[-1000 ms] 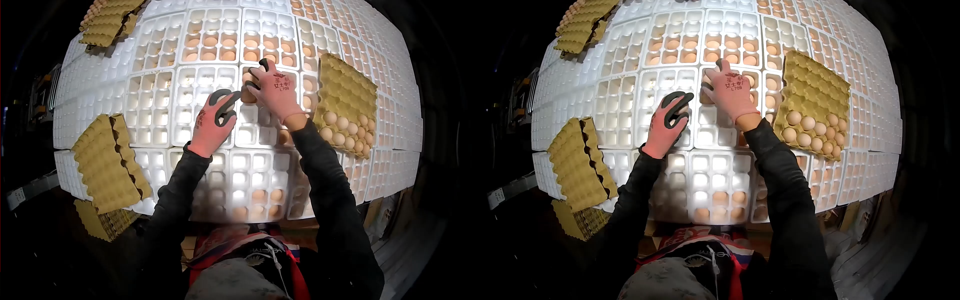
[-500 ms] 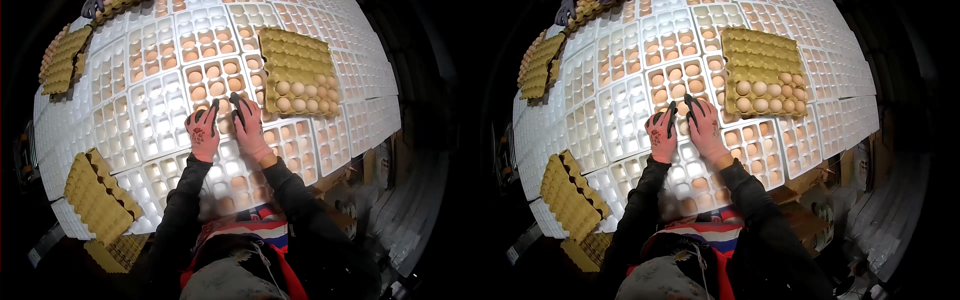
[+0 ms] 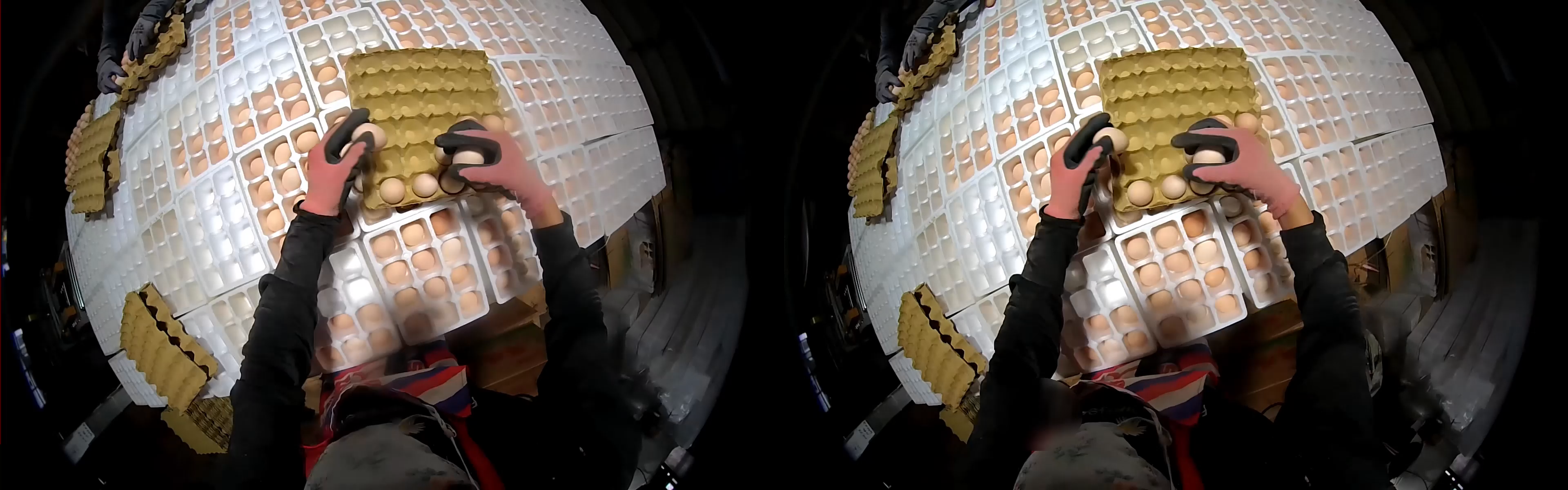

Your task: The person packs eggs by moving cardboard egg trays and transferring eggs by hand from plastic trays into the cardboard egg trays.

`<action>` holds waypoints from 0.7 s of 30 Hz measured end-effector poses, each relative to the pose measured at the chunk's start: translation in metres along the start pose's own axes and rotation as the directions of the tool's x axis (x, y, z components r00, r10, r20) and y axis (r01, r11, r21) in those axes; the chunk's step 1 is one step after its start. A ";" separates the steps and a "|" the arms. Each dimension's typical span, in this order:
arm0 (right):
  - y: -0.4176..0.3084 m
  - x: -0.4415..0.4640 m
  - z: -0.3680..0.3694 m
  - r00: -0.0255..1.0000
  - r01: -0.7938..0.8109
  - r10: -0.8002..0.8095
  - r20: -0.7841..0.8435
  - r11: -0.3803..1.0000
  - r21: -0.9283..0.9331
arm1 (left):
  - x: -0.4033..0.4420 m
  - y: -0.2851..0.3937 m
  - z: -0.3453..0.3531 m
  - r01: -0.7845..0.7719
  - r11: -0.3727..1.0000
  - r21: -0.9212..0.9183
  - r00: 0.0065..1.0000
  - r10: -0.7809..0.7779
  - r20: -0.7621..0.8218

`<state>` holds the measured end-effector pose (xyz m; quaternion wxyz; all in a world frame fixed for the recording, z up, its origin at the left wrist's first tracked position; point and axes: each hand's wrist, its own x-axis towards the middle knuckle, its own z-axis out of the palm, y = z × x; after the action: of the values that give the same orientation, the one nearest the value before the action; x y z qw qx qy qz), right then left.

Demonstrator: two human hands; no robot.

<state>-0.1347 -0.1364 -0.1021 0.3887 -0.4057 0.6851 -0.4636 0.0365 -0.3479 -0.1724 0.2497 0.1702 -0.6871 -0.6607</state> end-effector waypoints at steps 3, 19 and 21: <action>0.005 0.011 0.035 0.977 0.160 0.009 0.215 0.638 -0.753 | -0.007 -0.019 -0.010 -0.121 0.990 0.076 0.988 0.128 -0.091; 0.039 0.058 -0.075 0.992 0.114 0.042 0.123 0.180 -0.977 | 0.046 0.026 0.086 -0.464 0.432 0.773 0.864 0.029 0.502; 0.028 0.069 -0.074 0.973 0.168 0.127 0.195 0.198 -0.966 | 0.066 0.021 0.121 -0.570 0.117 0.813 0.739 -0.360 0.570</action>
<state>-0.2322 -0.1690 -0.1194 0.1141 -0.6196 0.7670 0.1212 -0.0836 -0.2842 -0.1440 -0.1374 -0.0107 -0.9902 -0.0224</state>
